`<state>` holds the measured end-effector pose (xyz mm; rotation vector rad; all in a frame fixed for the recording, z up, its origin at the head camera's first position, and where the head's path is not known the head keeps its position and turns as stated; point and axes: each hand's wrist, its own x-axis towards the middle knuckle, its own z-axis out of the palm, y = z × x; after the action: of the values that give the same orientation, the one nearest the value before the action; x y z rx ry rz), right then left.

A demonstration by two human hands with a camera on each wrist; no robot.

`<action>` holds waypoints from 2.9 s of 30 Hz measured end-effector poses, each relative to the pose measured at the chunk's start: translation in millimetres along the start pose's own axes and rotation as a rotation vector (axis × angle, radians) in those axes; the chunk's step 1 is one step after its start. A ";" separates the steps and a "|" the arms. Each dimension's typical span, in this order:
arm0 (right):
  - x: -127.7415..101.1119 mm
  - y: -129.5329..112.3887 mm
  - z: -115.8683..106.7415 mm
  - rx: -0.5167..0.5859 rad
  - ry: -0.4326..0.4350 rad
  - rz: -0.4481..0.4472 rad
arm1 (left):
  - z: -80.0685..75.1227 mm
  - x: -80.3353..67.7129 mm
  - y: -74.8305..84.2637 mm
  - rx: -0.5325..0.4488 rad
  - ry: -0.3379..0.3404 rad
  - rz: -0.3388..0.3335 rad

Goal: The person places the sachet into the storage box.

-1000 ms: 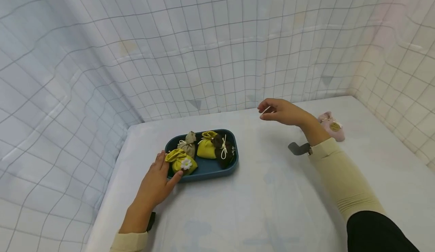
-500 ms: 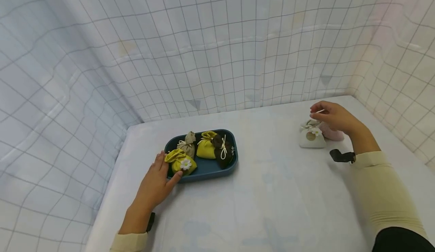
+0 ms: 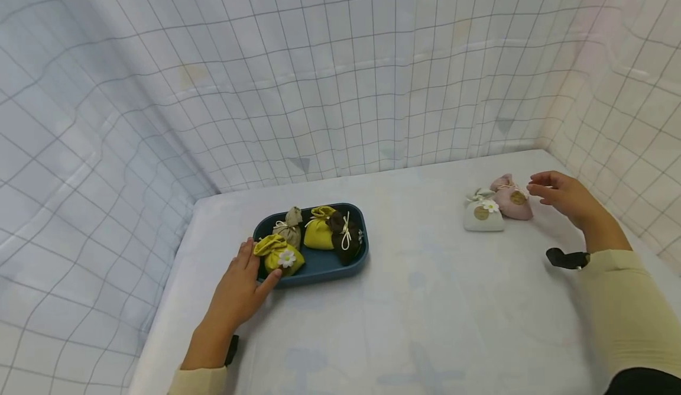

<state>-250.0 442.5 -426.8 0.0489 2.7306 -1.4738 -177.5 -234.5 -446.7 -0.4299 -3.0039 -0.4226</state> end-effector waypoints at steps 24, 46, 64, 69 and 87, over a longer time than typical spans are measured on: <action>10.1 25.4 23.2 0.025 -0.077 0.132 | -1.5 1.5 0.0 0.005 0.006 0.004; 5.7 22.0 28.4 0.240 0.045 0.072 | 1.2 2.7 -2.3 0.004 0.014 0.013; 5.4 17.1 30.2 0.180 0.041 0.079 | 0.6 1.9 -2.0 0.001 0.022 0.020; 3.2 13.3 27.6 0.190 0.025 0.068 | 0.3 1.7 -1.6 0.003 0.023 0.020; -1.8 -21.6 24.5 0.000 0.156 -0.052 | -0.9 1.4 -1.1 0.005 -0.002 -0.009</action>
<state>-248.8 410.2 -422.1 0.0981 2.8752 -1.5453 -179.1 -235.4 -446.0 -0.4173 -3.0091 -0.4161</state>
